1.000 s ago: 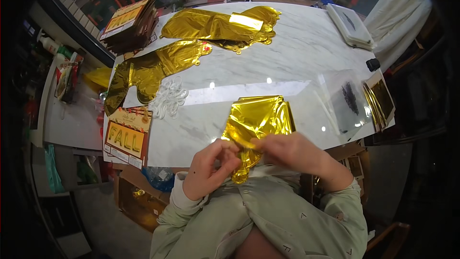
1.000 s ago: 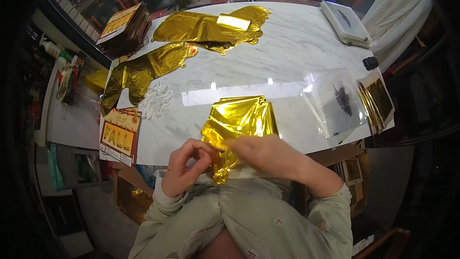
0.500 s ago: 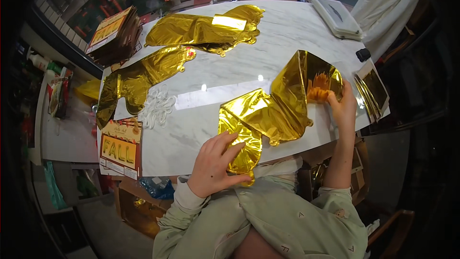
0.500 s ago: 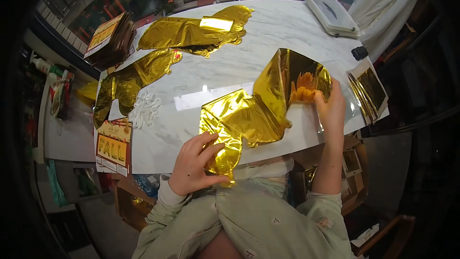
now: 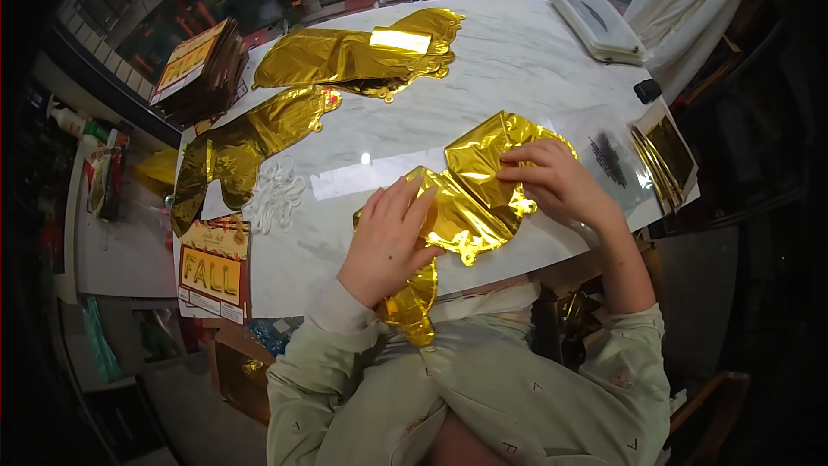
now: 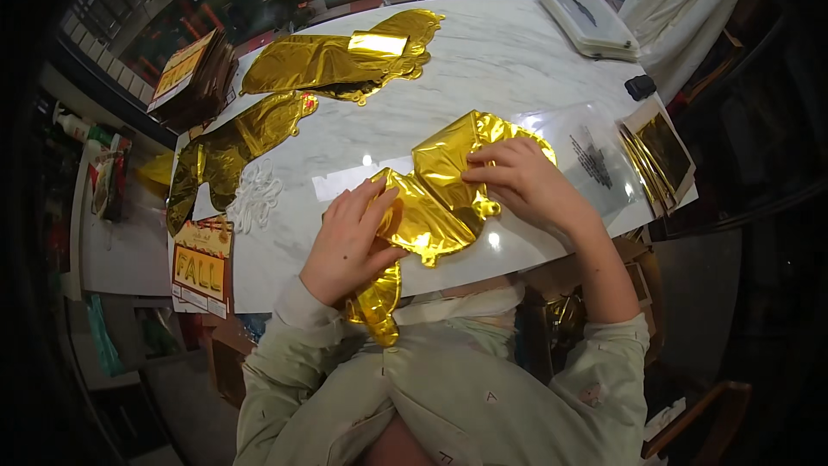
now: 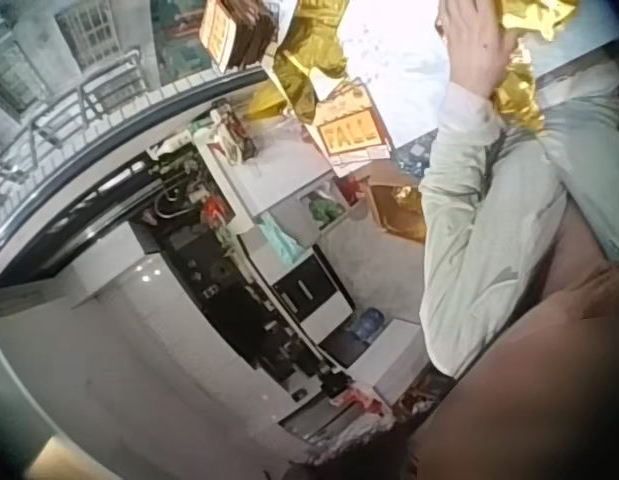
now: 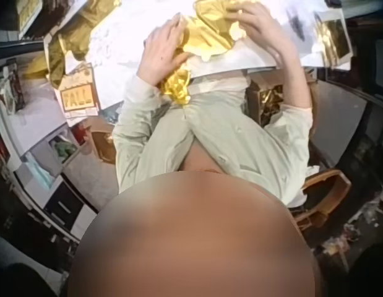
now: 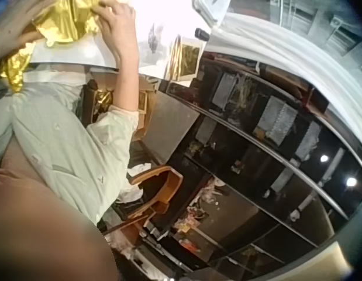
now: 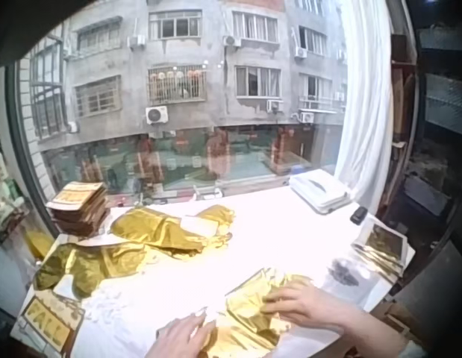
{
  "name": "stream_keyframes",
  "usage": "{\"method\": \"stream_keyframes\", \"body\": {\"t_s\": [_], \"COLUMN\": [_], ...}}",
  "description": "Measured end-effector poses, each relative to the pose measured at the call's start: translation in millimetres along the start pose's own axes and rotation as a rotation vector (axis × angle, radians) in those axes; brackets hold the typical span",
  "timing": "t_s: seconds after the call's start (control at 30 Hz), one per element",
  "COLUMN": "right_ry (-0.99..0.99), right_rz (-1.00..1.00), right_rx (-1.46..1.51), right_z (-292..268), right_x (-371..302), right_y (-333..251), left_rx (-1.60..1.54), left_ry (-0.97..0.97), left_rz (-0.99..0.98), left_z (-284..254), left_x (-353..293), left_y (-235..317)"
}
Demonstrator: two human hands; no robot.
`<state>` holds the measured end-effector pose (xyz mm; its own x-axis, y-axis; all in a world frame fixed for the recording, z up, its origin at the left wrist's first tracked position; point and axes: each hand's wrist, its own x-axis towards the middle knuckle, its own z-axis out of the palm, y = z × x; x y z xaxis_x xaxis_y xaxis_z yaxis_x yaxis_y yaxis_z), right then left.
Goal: Folding a gold foil letter-shaped balloon on a marble table.
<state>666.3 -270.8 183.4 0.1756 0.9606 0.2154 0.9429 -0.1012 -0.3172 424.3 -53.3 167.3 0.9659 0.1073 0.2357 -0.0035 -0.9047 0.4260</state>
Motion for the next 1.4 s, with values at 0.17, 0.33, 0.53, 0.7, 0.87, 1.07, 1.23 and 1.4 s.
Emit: {"method": "stream_keyframes", "body": {"t_s": [0.17, 0.33, 0.53, 0.7, 0.87, 1.07, 1.23, 1.4], "right_ry": [0.138, 0.459, 0.771, 0.852, 0.968, 0.759, 0.489, 0.181], "right_rz": [-0.072, -0.165, -0.226, -0.258, -0.403, -0.505, -0.607, -0.733], "right_rx": [0.166, 0.174, 0.121, 0.097, -0.200, -0.428, -0.499, -0.380], "right_z": [-21.7, -30.5, -51.3, -59.3, -92.6, -62.5, 8.1, 40.9], "right_x": [40.0, 89.5, 116.7, 101.6, 118.9, 173.5, 195.3, 214.0], "right_y": [5.0, -13.9, -58.4, -64.9, -73.6, -49.6, -20.2, -13.1], "left_rx": [-0.119, -0.060, -0.605, -0.595, -0.970, -1.167, -1.097, -1.373], "left_ry": [-0.107, 0.341, 0.654, 0.626, 0.843, 0.777, 0.516, 0.329], "left_rz": [-0.003, 0.017, -0.106, 0.016, -0.024, -0.297, -0.472, -0.508], "left_z": [-18.7, -13.7, -34.1, -31.8, -10.7, 17.1, 44.7, 31.0], "left_x": [8.0, 15.0, 24.8, 23.7, 49.8, 31.8, 8.6, -2.9], "left_y": [-2.9, -15.0, -1.7, 2.1, 52.6, 34.3, 24.3, 37.8]}}
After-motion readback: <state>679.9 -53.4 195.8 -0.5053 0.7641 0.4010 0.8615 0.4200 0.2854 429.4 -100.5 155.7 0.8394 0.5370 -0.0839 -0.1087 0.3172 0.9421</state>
